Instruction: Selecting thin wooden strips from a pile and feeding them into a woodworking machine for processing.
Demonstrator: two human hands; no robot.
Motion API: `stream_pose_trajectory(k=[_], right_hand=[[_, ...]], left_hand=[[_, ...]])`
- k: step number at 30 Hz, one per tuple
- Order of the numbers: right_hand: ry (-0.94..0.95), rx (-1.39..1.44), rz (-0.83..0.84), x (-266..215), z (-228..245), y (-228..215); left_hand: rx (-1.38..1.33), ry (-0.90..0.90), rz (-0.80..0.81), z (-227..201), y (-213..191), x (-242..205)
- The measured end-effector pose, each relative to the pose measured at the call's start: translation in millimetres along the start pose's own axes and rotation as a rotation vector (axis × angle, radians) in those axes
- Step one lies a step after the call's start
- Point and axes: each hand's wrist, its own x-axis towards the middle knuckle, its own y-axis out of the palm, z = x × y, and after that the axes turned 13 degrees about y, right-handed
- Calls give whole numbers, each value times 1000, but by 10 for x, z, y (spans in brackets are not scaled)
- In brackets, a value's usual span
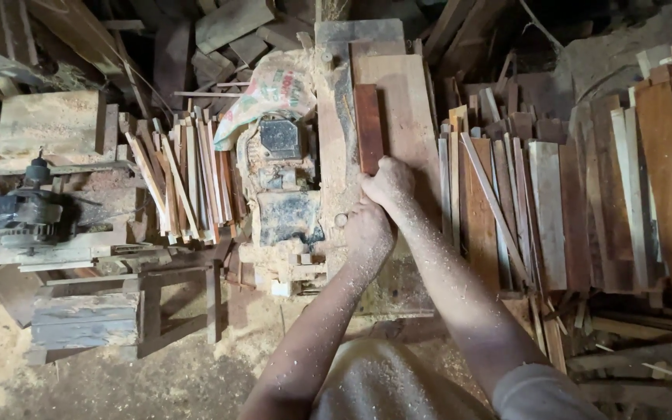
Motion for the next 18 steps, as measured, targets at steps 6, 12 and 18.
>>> stream_pose_trajectory(k=[6,12,18], right_hand=[[26,65,-17,38,46,9],[13,62,-31,-44,150,-143],[13,71,-23,60,167,-106]], left_hand=[[20,-3,62,-15,-180,93],[-17,31,75,40,-93,158],[-48,66,106,58,-272,222]])
